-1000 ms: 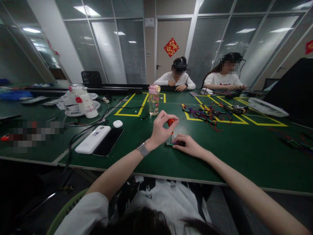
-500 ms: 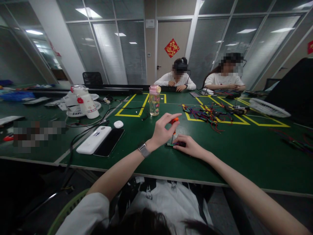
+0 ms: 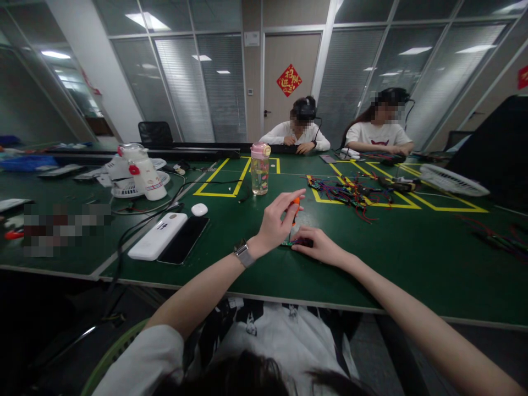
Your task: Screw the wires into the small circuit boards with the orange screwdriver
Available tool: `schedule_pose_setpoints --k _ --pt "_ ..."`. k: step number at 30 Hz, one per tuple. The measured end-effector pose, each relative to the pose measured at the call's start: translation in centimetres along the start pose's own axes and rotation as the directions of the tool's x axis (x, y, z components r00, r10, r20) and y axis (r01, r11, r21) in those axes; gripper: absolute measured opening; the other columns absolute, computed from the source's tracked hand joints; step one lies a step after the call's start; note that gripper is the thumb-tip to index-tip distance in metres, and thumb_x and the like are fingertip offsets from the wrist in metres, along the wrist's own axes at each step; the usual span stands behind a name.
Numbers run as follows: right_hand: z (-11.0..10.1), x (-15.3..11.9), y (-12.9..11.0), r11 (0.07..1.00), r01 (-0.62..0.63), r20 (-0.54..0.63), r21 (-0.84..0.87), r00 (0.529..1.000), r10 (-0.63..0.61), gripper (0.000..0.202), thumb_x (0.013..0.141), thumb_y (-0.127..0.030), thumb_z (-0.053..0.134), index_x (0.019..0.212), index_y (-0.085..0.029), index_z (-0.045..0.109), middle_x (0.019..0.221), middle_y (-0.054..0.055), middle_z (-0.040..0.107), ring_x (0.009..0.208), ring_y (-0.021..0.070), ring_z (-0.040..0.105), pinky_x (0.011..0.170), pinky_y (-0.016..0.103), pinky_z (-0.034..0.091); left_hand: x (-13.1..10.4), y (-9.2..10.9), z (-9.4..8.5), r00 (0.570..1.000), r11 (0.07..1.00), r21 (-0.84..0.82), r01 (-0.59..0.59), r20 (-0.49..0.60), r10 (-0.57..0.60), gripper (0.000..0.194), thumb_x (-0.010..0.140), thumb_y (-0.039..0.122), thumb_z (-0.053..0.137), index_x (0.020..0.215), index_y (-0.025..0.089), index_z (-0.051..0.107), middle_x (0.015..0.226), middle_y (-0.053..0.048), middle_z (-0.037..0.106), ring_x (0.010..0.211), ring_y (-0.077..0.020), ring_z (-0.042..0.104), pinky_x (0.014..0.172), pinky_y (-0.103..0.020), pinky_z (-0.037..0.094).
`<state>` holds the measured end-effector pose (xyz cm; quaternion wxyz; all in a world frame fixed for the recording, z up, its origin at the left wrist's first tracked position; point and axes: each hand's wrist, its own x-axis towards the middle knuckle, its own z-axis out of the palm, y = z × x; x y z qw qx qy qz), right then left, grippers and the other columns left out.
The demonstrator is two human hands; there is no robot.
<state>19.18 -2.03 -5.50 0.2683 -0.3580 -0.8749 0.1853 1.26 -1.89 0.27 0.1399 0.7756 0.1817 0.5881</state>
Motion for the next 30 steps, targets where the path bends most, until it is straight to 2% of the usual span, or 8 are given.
schedule_pose_setpoints --k 3,6,8,13,16,21,25,30 --pt "-0.03 0.0 -0.07 1.0 -0.007 0.0 0.003 1.0 0.007 0.015 0.085 -0.029 0.064 0.092 -0.017 0.07 0.082 0.004 0.061 0.073 0.0153 0.058 0.068 0.027 0.046 0.15 -0.01 -0.22 0.993 0.989 0.138 -0.048 -0.098 0.062 0.019 0.089 0.027 0.06 0.106 0.02 0.064 0.083 -0.001 0.057 0.074 -0.0109 0.054 0.066 -0.023 0.047" --pt "-0.03 0.0 -0.11 1.0 -0.006 0.0 0.007 1.0 0.006 0.015 0.085 -0.029 0.064 0.092 -0.017 0.069 0.083 0.004 0.062 0.073 0.0153 0.058 0.068 0.027 0.046 0.21 -0.08 -0.38 0.979 0.972 0.218 -0.088 -0.159 0.124 0.016 0.081 0.031 0.07 0.09 0.018 0.067 0.076 0.0 0.051 0.072 -0.0116 0.049 0.066 -0.024 0.045" --pt "-0.03 0.01 -0.11 1.0 -0.002 -0.003 0.001 1.0 0.002 0.015 0.085 -0.029 0.064 0.092 -0.017 0.069 0.083 0.004 0.062 0.073 0.0154 0.058 0.069 0.027 0.046 0.17 -0.03 -0.38 0.979 0.971 0.22 -0.093 -0.159 0.13 0.015 0.085 0.032 0.066 0.092 0.018 0.067 0.079 -0.001 0.051 0.074 -0.0119 0.05 0.067 -0.025 0.046" --pt "-0.09 0.03 -0.07 1.0 0.004 0.001 0.0 1.0 -0.004 0.016 0.086 -0.031 0.063 0.093 -0.017 0.07 0.083 0.004 0.062 0.073 0.0154 0.058 0.069 0.028 0.047 0.0 0.35 -0.21 0.996 0.992 0.107 -0.064 -0.06 0.07 0.031 0.099 0.024 0.036 0.122 0.019 0.056 0.106 -0.008 0.06 0.095 -0.0148 0.06 0.085 -0.031 0.05" --pt "-0.11 0.03 -0.08 1.0 0.002 0.004 0.005 1.0 -0.002 0.017 0.086 -0.031 0.063 0.093 -0.018 0.07 0.085 0.005 0.063 0.073 0.0155 0.059 0.069 0.029 0.048 -0.08 0.32 -0.1 0.999 0.999 0.031 -0.041 -0.028 0.042 0.034 0.098 0.022 0.037 0.129 0.019 0.05 0.118 -0.01 0.061 0.093 -0.0133 0.065 0.086 -0.031 0.052" --pt "-0.05 0.0 -0.11 1.0 0.002 -0.007 0.002 1.0 -0.002 0.015 0.085 -0.029 0.064 0.092 -0.017 0.07 0.083 0.004 0.062 0.073 0.0154 0.058 0.068 0.028 0.047 -0.06 0.04 -0.07 0.994 0.989 0.135 -0.057 -0.083 0.069 0.027 0.091 0.023 0.056 0.118 0.02 0.059 0.099 -0.004 0.064 0.083 -0.0115 0.062 0.075 -0.025 0.052" --pt "-0.07 -0.02 -0.19 1.0 -0.005 -0.009 0.01 1.0 0.005 0.015 0.085 -0.029 0.064 0.092 -0.017 0.069 0.082 0.004 0.061 0.072 0.0148 0.057 0.066 0.027 0.046 0.0 -0.06 -0.14 0.979 0.966 0.244 -0.09 -0.154 0.131 0.017 0.084 0.031 0.067 0.095 0.019 0.066 0.078 0.0 0.055 0.073 -0.0116 0.052 0.066 -0.024 0.047" --pt "-0.16 0.01 -0.25 1.0 -0.001 0.0 0.0 1.0 0.001 0.016 0.086 -0.031 0.063 0.091 -0.017 0.07 0.082 0.004 0.061 0.072 0.0151 0.058 0.068 0.027 0.046 -0.26 -0.04 -0.19 0.992 0.983 0.176 -0.056 -0.098 0.074 0.019 0.094 0.026 0.048 0.106 0.017 0.061 0.093 -0.004 0.057 0.079 -0.0119 0.054 0.073 -0.026 0.048"
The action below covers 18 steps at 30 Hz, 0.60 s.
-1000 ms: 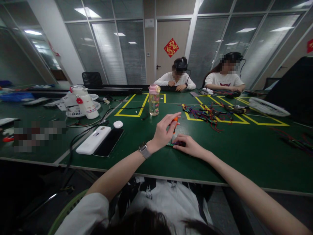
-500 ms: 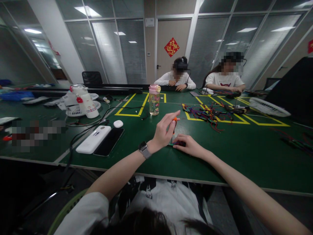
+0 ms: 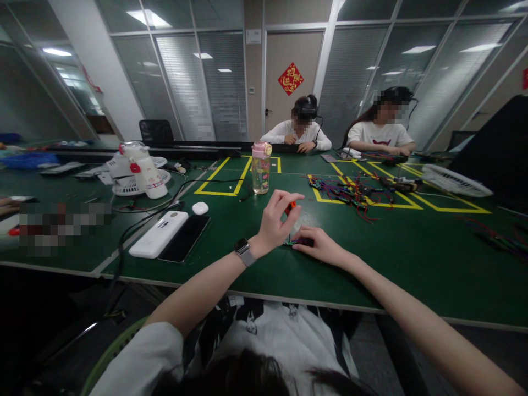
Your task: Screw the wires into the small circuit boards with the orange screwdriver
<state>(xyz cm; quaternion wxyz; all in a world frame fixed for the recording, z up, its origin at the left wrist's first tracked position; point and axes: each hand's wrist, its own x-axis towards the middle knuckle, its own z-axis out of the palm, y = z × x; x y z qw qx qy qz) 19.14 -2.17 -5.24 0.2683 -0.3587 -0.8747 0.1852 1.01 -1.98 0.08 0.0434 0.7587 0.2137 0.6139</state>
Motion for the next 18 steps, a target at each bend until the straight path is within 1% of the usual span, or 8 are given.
schedule_pose_setpoints --k 3,5,7,10,13,16,18 --pt "0.01 0.02 0.02 1.0 0.0 0.005 -0.001 1.0 0.0 0.017 0.086 -0.032 0.063 0.092 -0.018 0.069 0.083 0.004 0.062 0.072 0.015 0.058 0.068 0.027 0.047 -0.16 -0.06 -0.03 0.997 0.994 -0.105 0.043 0.065 -0.036 0.028 0.098 0.022 0.034 0.116 0.018 0.056 0.102 -0.006 0.059 0.08 -0.0105 0.058 0.077 -0.026 0.049" --pt "0.02 0.02 0.03 1.0 -0.002 0.007 0.0 1.0 0.002 0.017 0.086 -0.032 0.062 0.092 -0.018 0.069 0.083 0.004 0.061 0.072 0.015 0.058 0.068 0.027 0.047 -0.18 -0.18 -0.01 0.994 0.989 -0.133 0.058 0.099 -0.045 0.03 0.099 0.022 0.032 0.119 0.018 0.054 0.102 -0.005 0.06 0.075 -0.0089 0.059 0.074 -0.025 0.049" --pt "0.02 0.01 0.03 1.0 -0.004 0.006 -0.004 1.0 0.004 0.017 0.086 -0.032 0.062 0.092 -0.018 0.07 0.083 0.004 0.061 0.072 0.0151 0.058 0.067 0.027 0.047 -0.15 -0.33 0.04 0.993 0.993 -0.103 0.059 0.111 -0.047 0.029 0.099 0.024 0.036 0.122 0.019 0.052 0.099 -0.004 0.06 0.072 -0.0082 0.059 0.072 -0.024 0.049" --pt "0.0 0.0 0.03 1.0 -0.007 0.004 -0.011 1.0 0.007 0.017 0.085 -0.032 0.063 0.092 -0.018 0.07 0.083 0.004 0.061 0.071 0.0153 0.058 0.067 0.028 0.047 -0.07 -0.47 0.11 0.997 0.999 -0.013 0.036 0.071 -0.035 0.029 0.095 0.028 0.047 0.123 0.02 0.052 0.092 -0.002 0.06 0.075 -0.0099 0.058 0.073 -0.024 0.049" --pt "0.01 -0.01 0.08 1.0 -0.004 -0.002 -0.008 1.0 0.004 0.016 0.085 -0.031 0.064 0.092 -0.018 0.07 0.084 0.005 0.063 0.074 0.0161 0.059 0.069 0.028 0.047 -0.07 -0.45 0.13 0.999 0.998 0.056 -0.005 0.038 0.003 0.027 0.09 0.033 0.057 0.114 0.019 0.056 0.087 -0.001 0.059 0.075 -0.011 0.056 0.071 -0.024 0.047" --pt "0.07 0.0 0.17 1.0 0.002 0.0 0.0 1.0 -0.002 0.016 0.085 -0.031 0.064 0.092 -0.018 0.07 0.087 0.005 0.064 0.076 0.0169 0.06 0.071 0.029 0.048 -0.16 -0.36 0.06 0.999 0.996 0.073 -0.043 0.035 0.041 0.023 0.09 0.035 0.058 0.105 0.018 0.058 0.085 -0.001 0.058 0.072 -0.0106 0.053 0.068 -0.023 0.046" --pt "0.12 0.01 0.23 1.0 0.002 0.001 0.003 1.0 -0.002 0.016 0.085 -0.031 0.063 0.092 -0.018 0.07 0.087 0.005 0.064 0.076 0.0168 0.06 0.07 0.029 0.048 -0.22 -0.27 -0.05 0.997 0.997 0.054 -0.054 0.049 0.052 0.023 0.093 0.035 0.052 0.106 0.018 0.057 0.085 -0.002 0.058 0.073 -0.0116 0.053 0.068 -0.024 0.045"
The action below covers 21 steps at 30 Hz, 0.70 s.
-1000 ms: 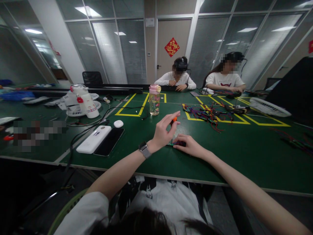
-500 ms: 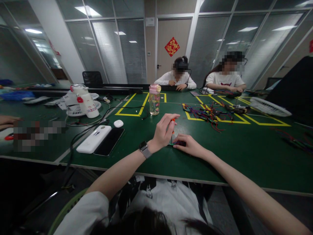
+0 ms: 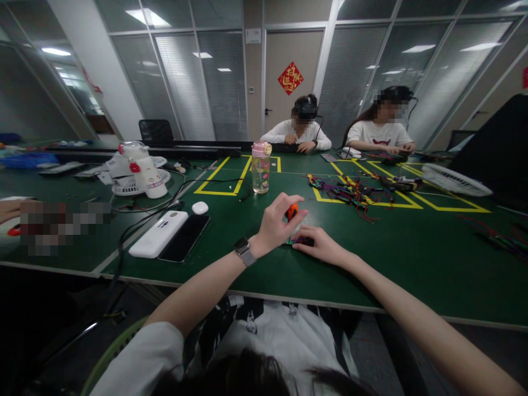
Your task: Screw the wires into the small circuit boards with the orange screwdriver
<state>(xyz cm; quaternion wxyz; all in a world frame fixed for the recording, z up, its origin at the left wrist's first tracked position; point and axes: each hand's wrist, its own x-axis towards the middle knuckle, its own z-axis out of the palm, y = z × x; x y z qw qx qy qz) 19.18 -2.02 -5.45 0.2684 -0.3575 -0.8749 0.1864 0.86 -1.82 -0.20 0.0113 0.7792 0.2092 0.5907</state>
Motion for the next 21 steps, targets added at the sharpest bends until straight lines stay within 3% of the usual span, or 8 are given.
schedule_pose_setpoints --k 5,10,16,21 --pt "-0.03 0.0 0.0 1.0 0.008 0.004 -0.01 1.0 -0.008 0.017 0.086 -0.031 0.063 0.092 -0.018 0.07 0.085 0.005 0.063 0.074 0.0163 0.059 0.07 0.029 0.047 -0.04 0.21 -0.25 0.998 0.995 -0.082 0.048 0.034 -0.045 0.035 0.1 0.028 0.029 0.12 0.017 0.055 0.1 -0.007 0.061 0.089 -0.0154 0.058 0.08 -0.03 0.047" --pt "-0.11 -0.01 -0.18 1.0 0.002 0.0 -0.01 1.0 -0.002 0.016 0.086 -0.031 0.063 0.092 -0.018 0.07 0.085 0.005 0.063 0.074 0.0161 0.059 0.07 0.029 0.047 0.14 0.09 -0.04 0.995 0.991 -0.091 0.098 0.031 -0.096 0.029 0.098 0.027 0.038 0.121 0.018 0.054 0.097 -0.005 0.063 0.083 -0.0129 0.059 0.077 -0.027 0.048" --pt "-0.05 -0.04 -0.11 1.0 -0.001 -0.001 -0.002 1.0 0.001 0.015 0.085 -0.03 0.063 0.092 -0.018 0.069 0.086 0.005 0.063 0.074 0.0161 0.059 0.069 0.028 0.047 0.3 0.03 -0.03 0.999 1.0 -0.028 0.004 -0.046 -0.005 0.021 0.09 0.037 0.057 0.102 0.02 0.063 0.078 0.0 0.056 0.071 -0.0116 0.052 0.067 -0.024 0.046" --pt "-0.01 -0.05 -0.1 1.0 0.005 -0.005 0.003 1.0 -0.005 0.016 0.085 -0.031 0.063 0.092 -0.018 0.069 0.085 0.005 0.063 0.074 0.016 0.059 0.069 0.028 0.047 0.03 0.4 -0.15 1.0 0.997 -0.083 0.007 0.028 -0.005 0.033 0.099 0.027 0.034 0.122 0.02 0.056 0.096 -0.005 0.059 0.088 -0.0142 0.056 0.078 -0.028 0.047"
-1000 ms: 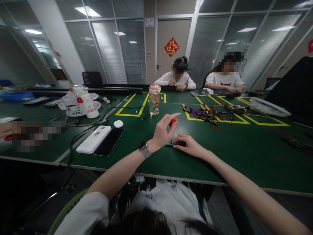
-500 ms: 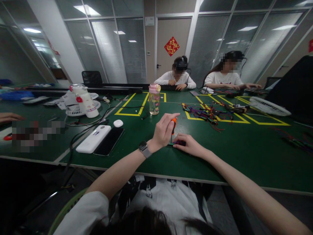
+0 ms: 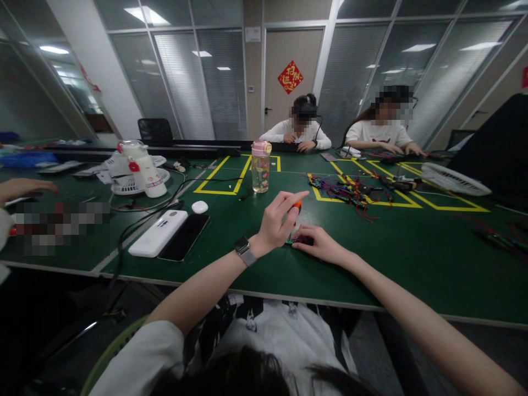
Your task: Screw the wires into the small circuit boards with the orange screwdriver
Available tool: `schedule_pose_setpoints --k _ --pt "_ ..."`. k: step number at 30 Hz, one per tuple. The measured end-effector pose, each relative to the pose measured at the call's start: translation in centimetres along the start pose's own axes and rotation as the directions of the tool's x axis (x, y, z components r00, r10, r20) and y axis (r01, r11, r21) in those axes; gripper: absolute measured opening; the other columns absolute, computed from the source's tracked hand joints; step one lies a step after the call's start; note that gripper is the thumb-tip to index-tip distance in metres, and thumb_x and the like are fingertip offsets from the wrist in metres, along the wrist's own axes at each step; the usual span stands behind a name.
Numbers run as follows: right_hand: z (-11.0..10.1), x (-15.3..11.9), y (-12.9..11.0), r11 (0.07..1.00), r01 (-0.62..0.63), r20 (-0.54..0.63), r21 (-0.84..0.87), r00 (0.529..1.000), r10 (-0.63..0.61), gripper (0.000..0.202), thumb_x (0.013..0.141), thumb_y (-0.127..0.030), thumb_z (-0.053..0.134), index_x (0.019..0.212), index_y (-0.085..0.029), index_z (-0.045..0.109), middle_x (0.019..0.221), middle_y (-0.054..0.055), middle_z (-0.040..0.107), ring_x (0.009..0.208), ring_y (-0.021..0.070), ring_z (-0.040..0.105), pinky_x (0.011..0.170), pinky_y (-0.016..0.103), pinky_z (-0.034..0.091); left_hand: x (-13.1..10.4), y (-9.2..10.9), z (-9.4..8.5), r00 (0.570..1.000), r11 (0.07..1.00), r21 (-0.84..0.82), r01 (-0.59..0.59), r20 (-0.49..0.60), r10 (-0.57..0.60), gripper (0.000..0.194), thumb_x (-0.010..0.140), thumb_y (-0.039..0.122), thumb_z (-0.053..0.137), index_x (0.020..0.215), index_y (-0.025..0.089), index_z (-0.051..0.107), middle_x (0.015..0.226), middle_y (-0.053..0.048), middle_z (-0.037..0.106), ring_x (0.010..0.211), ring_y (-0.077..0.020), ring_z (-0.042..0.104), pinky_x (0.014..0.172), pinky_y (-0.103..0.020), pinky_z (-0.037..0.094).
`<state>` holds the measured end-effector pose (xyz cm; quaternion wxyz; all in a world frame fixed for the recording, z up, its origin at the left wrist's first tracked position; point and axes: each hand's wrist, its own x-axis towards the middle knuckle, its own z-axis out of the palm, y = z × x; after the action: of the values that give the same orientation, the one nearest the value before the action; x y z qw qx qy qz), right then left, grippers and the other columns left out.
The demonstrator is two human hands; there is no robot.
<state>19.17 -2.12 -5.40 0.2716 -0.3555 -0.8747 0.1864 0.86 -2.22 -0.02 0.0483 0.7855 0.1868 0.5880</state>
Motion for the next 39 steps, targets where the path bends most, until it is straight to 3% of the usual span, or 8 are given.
schedule_pose_setpoints --k 4,15,23,29,39 --pt "-0.01 0.0 -0.02 1.0 0.002 0.0 -0.001 1.0 -0.002 0.016 0.085 -0.031 0.063 0.093 -0.018 0.07 0.084 0.005 0.063 0.073 0.0157 0.059 0.069 0.028 0.047 -0.18 -0.07 0.26 0.999 1.0 -0.016 0.019 0.038 -0.018 0.034 0.099 0.022 0.034 0.129 0.019 0.049 0.099 -0.005 0.06 0.087 -0.0134 0.057 0.079 -0.027 0.047" --pt "0.16 -0.02 0.33 1.0 0.005 -0.01 0.012 1.0 -0.004 0.014 0.084 -0.028 0.064 0.092 -0.017 0.069 0.086 0.005 0.063 0.074 0.0159 0.059 0.068 0.028 0.047 0.26 -0.34 0.22 0.998 0.997 0.078 -0.024 -0.049 0.028 0.023 0.088 0.032 0.062 0.107 0.019 0.061 0.083 0.0 0.057 0.071 -0.0106 0.051 0.066 -0.023 0.044" --pt "0.02 -0.01 0.11 1.0 -0.002 -0.01 0.001 1.0 0.002 0.013 0.084 -0.028 0.065 0.091 -0.017 0.069 0.084 0.004 0.063 0.074 0.0161 0.059 0.068 0.028 0.047 0.33 -0.07 0.13 0.999 0.997 0.07 -0.008 -0.043 0.011 0.021 0.091 0.033 0.056 0.106 0.018 0.062 0.081 -0.001 0.058 0.071 -0.0111 0.052 0.067 -0.023 0.045" --pt "0.05 -0.02 0.12 1.0 0.003 -0.006 -0.008 1.0 -0.003 0.015 0.085 -0.029 0.064 0.091 -0.017 0.069 0.084 0.005 0.063 0.074 0.016 0.059 0.07 0.028 0.047 0.31 0.36 0.1 0.999 1.0 -0.006 0.007 -0.04 -0.008 0.031 0.098 0.019 0.034 0.12 0.017 0.057 0.103 -0.008 0.062 0.097 -0.0148 0.058 0.085 -0.029 0.048" --pt "-0.03 0.0 0.06 1.0 -0.006 -0.007 0.002 1.0 0.006 0.014 0.084 -0.029 0.064 0.092 -0.018 0.069 0.087 0.006 0.064 0.076 0.0167 0.06 0.07 0.029 0.048 0.39 -0.01 0.23 0.987 0.994 0.1 -0.033 -0.151 0.048 0.012 0.086 0.027 0.064 0.094 0.018 0.063 0.08 0.0 0.049 0.07 -0.0099 0.048 0.064 -0.022 0.044"
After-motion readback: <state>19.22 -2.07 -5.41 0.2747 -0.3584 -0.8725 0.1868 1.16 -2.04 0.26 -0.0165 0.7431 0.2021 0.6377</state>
